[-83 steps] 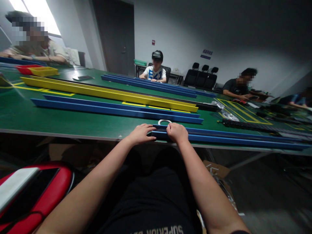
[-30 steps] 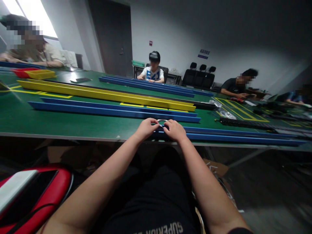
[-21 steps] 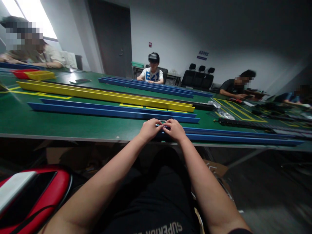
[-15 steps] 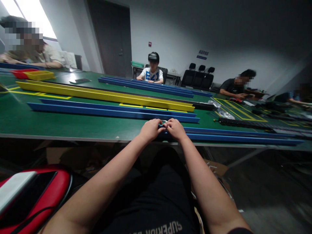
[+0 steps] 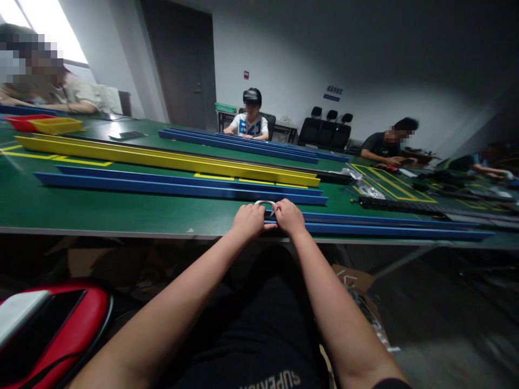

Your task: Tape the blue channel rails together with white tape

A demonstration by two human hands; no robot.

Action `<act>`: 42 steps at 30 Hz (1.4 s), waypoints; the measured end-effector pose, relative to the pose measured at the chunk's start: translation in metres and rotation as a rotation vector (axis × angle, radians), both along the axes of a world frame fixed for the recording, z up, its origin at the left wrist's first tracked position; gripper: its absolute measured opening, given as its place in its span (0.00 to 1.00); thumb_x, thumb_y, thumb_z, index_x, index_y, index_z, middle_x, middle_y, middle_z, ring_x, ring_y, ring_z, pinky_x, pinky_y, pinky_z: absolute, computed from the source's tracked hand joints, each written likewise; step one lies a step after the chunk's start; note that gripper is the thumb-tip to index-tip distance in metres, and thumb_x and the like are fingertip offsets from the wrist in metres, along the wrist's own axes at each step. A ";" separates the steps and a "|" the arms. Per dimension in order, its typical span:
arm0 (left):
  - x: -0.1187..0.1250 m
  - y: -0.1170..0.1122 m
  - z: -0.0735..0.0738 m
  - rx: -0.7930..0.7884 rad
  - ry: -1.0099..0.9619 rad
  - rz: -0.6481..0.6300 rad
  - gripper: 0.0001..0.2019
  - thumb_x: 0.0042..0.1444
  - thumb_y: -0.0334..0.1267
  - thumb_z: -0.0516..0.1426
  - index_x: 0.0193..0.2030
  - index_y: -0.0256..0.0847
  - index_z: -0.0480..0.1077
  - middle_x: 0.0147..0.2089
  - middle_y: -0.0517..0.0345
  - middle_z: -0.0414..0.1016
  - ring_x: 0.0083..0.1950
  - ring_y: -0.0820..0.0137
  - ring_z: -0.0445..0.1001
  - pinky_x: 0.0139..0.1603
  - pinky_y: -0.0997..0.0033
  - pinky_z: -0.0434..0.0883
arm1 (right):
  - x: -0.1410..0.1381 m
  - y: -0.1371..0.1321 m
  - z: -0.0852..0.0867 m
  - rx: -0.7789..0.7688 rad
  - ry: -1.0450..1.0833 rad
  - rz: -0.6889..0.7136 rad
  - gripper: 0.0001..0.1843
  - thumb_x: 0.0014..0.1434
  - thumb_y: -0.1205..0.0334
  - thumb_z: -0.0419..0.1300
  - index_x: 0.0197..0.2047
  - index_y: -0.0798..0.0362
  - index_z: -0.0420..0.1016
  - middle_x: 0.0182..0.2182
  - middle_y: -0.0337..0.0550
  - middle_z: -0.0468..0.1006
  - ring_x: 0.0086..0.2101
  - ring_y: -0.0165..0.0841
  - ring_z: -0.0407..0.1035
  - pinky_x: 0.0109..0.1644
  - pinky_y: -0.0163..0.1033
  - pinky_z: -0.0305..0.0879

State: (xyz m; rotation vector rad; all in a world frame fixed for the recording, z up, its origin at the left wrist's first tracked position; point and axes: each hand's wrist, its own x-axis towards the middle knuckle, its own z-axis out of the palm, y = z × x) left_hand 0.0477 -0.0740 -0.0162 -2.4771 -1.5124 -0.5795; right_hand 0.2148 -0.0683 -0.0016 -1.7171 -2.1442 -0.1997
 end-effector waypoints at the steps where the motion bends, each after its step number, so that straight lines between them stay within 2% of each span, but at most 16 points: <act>1: -0.001 0.000 0.000 -0.001 0.008 -0.001 0.32 0.54 0.68 0.49 0.45 0.39 0.71 0.46 0.42 0.76 0.48 0.55 0.74 0.48 0.58 0.64 | -0.001 -0.001 -0.001 0.007 -0.004 -0.011 0.21 0.70 0.52 0.43 0.45 0.49 0.76 0.43 0.45 0.75 0.43 0.33 0.68 0.44 0.35 0.58; 8: -0.002 0.005 -0.001 0.011 0.029 -0.018 0.34 0.54 0.70 0.46 0.44 0.39 0.71 0.45 0.43 0.76 0.47 0.54 0.74 0.46 0.58 0.64 | 0.003 0.002 0.001 0.057 0.050 -0.054 0.20 0.71 0.55 0.42 0.44 0.51 0.74 0.43 0.47 0.74 0.40 0.33 0.68 0.42 0.35 0.58; 11: -0.002 0.007 -0.001 -0.005 0.031 -0.020 0.35 0.53 0.71 0.46 0.44 0.40 0.71 0.45 0.43 0.76 0.47 0.55 0.74 0.46 0.59 0.64 | 0.010 0.009 0.003 0.061 0.092 0.006 0.18 0.69 0.56 0.45 0.40 0.52 0.75 0.41 0.48 0.75 0.41 0.34 0.68 0.45 0.36 0.58; 13: -0.011 0.007 0.000 -0.027 0.038 -0.003 0.36 0.52 0.72 0.46 0.45 0.40 0.72 0.45 0.44 0.77 0.47 0.55 0.74 0.46 0.59 0.65 | 0.015 0.015 0.003 0.017 0.203 0.073 0.19 0.68 0.56 0.46 0.37 0.53 0.76 0.38 0.47 0.77 0.41 0.34 0.69 0.46 0.36 0.59; 16: -0.045 0.009 0.002 -0.062 0.061 0.021 0.37 0.50 0.73 0.48 0.48 0.41 0.72 0.47 0.45 0.77 0.50 0.55 0.74 0.49 0.60 0.65 | 0.019 0.023 0.003 -0.081 0.503 0.169 0.19 0.67 0.54 0.48 0.34 0.52 0.77 0.35 0.43 0.78 0.38 0.32 0.70 0.43 0.36 0.61; 19: -0.096 0.010 0.004 -0.084 0.101 0.054 0.37 0.49 0.72 0.50 0.52 0.42 0.71 0.49 0.46 0.77 0.51 0.54 0.73 0.50 0.60 0.65 | 0.013 0.027 0.002 -0.202 0.756 0.248 0.20 0.65 0.50 0.50 0.36 0.53 0.78 0.29 0.40 0.77 0.29 0.30 0.67 0.34 0.34 0.60; 22: -0.140 0.010 0.005 -0.077 0.120 0.045 0.37 0.49 0.71 0.52 0.53 0.43 0.71 0.50 0.48 0.77 0.51 0.55 0.73 0.51 0.61 0.65 | 0.000 0.028 0.001 -0.324 0.868 0.347 0.21 0.63 0.47 0.51 0.37 0.54 0.77 0.26 0.38 0.75 0.21 0.26 0.60 0.24 0.32 0.55; 25: -0.161 0.010 0.005 -0.075 0.117 0.049 0.38 0.48 0.71 0.52 0.54 0.43 0.70 0.51 0.48 0.77 0.52 0.55 0.74 0.51 0.61 0.65 | -0.010 0.027 -0.001 -0.404 0.898 0.409 0.19 0.62 0.47 0.53 0.39 0.53 0.76 0.23 0.36 0.74 0.18 0.24 0.58 0.21 0.31 0.52; 28: -0.163 0.010 0.004 -0.082 0.102 0.063 0.37 0.48 0.71 0.52 0.54 0.43 0.71 0.51 0.48 0.77 0.52 0.55 0.74 0.52 0.61 0.65 | -0.012 0.025 -0.003 -0.484 0.987 0.395 0.18 0.62 0.47 0.53 0.43 0.52 0.72 0.17 0.32 0.70 0.13 0.24 0.54 0.16 0.30 0.48; 30: -0.160 0.010 0.003 -0.091 0.095 0.069 0.37 0.48 0.71 0.52 0.53 0.43 0.71 0.51 0.48 0.77 0.52 0.55 0.74 0.52 0.61 0.65 | -0.011 0.024 -0.002 -0.523 1.070 0.409 0.19 0.61 0.46 0.53 0.45 0.52 0.69 0.15 0.31 0.70 0.11 0.26 0.55 0.15 0.30 0.49; 34: -0.157 0.009 0.005 -0.109 0.102 0.090 0.36 0.48 0.70 0.52 0.53 0.44 0.71 0.51 0.48 0.77 0.51 0.54 0.74 0.52 0.61 0.65 | -0.008 0.023 0.001 -0.581 1.221 0.466 0.18 0.60 0.44 0.55 0.41 0.52 0.65 0.23 0.39 0.78 0.16 0.30 0.68 0.21 0.34 0.64; 36: -0.156 0.008 0.007 -0.124 0.113 0.101 0.36 0.48 0.70 0.52 0.54 0.44 0.70 0.51 0.47 0.77 0.52 0.54 0.73 0.52 0.60 0.65 | -0.007 0.024 0.002 -0.566 1.271 0.447 0.18 0.60 0.44 0.56 0.39 0.51 0.64 0.25 0.41 0.80 0.19 0.32 0.72 0.24 0.36 0.68; 42: -0.144 0.008 0.014 -0.209 0.159 0.149 0.40 0.46 0.74 0.50 0.53 0.42 0.70 0.52 0.42 0.75 0.53 0.49 0.72 0.51 0.56 0.65 | -0.001 0.023 0.002 -0.505 1.273 0.433 0.21 0.59 0.43 0.57 0.42 0.53 0.69 0.16 0.36 0.73 0.23 0.36 0.76 0.19 0.29 0.57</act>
